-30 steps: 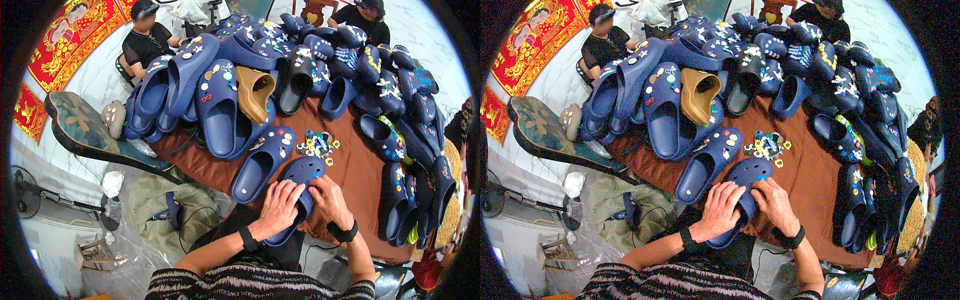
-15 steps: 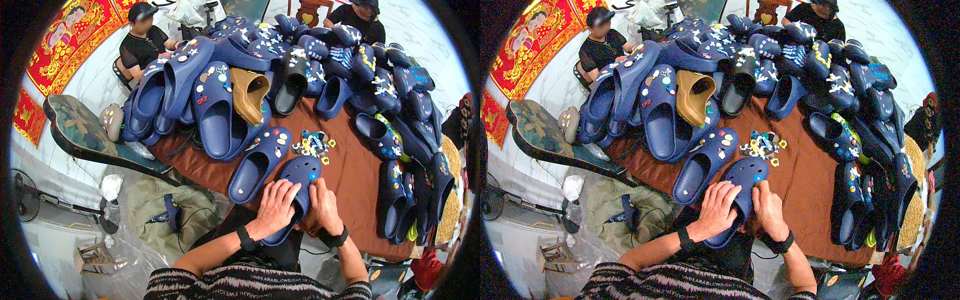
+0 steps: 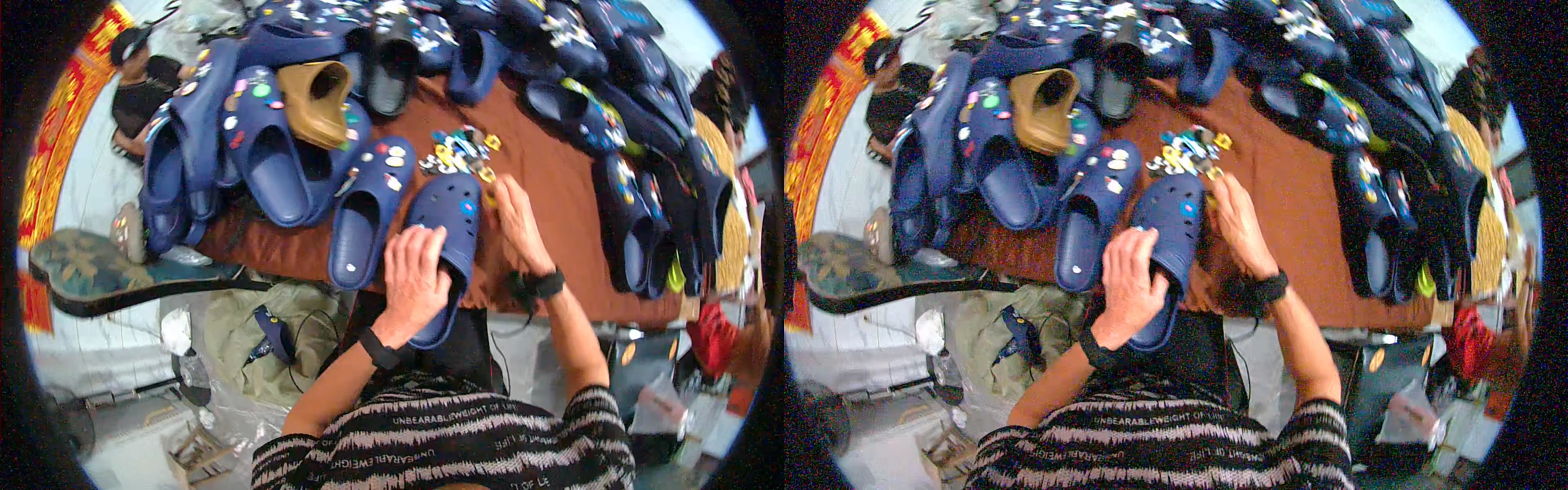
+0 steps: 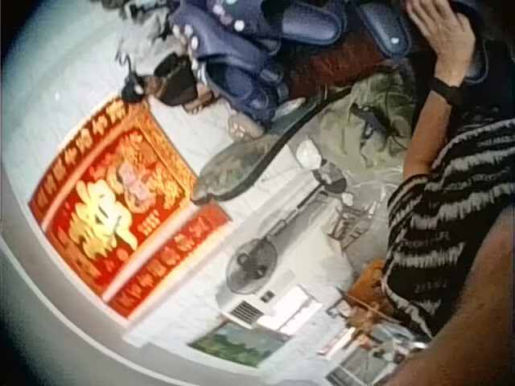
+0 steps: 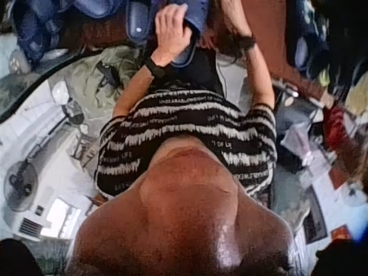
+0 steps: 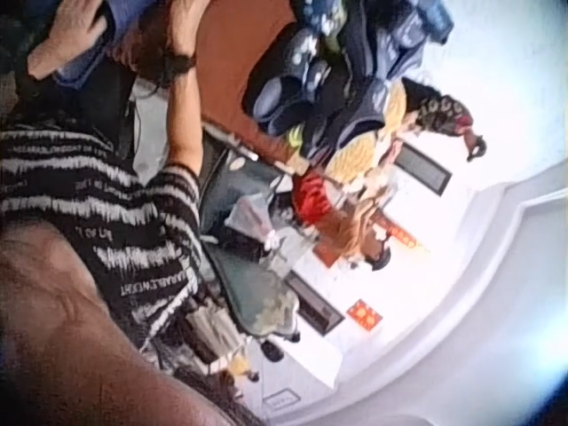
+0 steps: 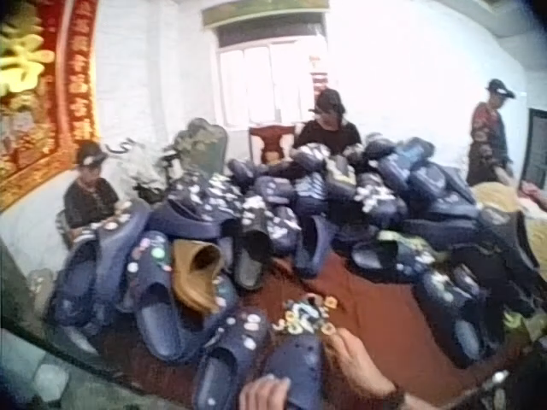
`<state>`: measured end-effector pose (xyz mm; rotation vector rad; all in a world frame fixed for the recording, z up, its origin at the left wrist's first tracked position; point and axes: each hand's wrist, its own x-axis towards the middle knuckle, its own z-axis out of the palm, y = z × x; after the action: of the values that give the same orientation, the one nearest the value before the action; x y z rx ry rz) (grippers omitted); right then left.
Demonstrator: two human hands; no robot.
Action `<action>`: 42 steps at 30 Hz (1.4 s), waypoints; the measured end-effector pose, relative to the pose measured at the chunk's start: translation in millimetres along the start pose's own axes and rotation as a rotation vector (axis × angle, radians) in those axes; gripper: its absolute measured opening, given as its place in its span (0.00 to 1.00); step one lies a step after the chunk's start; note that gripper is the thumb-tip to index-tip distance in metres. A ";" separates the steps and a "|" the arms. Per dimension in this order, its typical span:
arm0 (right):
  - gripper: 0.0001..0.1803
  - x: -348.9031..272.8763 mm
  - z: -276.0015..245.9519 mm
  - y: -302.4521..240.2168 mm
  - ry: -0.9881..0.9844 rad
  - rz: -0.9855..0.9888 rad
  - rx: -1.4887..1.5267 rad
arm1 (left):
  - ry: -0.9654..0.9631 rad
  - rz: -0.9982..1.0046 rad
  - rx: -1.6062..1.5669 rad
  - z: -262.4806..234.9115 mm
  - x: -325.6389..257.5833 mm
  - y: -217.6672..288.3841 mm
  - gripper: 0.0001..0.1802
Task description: The recorder is attaching decorative charms to rubber clog shoes.
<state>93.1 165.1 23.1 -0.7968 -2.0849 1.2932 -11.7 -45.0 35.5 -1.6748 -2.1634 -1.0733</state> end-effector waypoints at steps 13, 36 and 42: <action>0.13 20.9 -10.9 -29.9 -0.174 -0.197 -0.267 | -0.030 -0.025 -0.026 1.1 -4.7 -0.4 0.39; 0.13 -10.1 17.7 -45.8 -0.234 -0.370 -0.275 | -0.029 -0.090 -0.029 4.3 -0.9 0.7 0.41; 0.11 17.9 9.0 -28.0 -0.085 -0.267 -0.255 | -0.044 -0.100 -0.053 1.3 -0.4 2.4 0.41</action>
<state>69.3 162.8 47.9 -0.5483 -2.3627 0.9464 -9.1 -44.3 35.3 -1.6428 -2.2871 -1.1392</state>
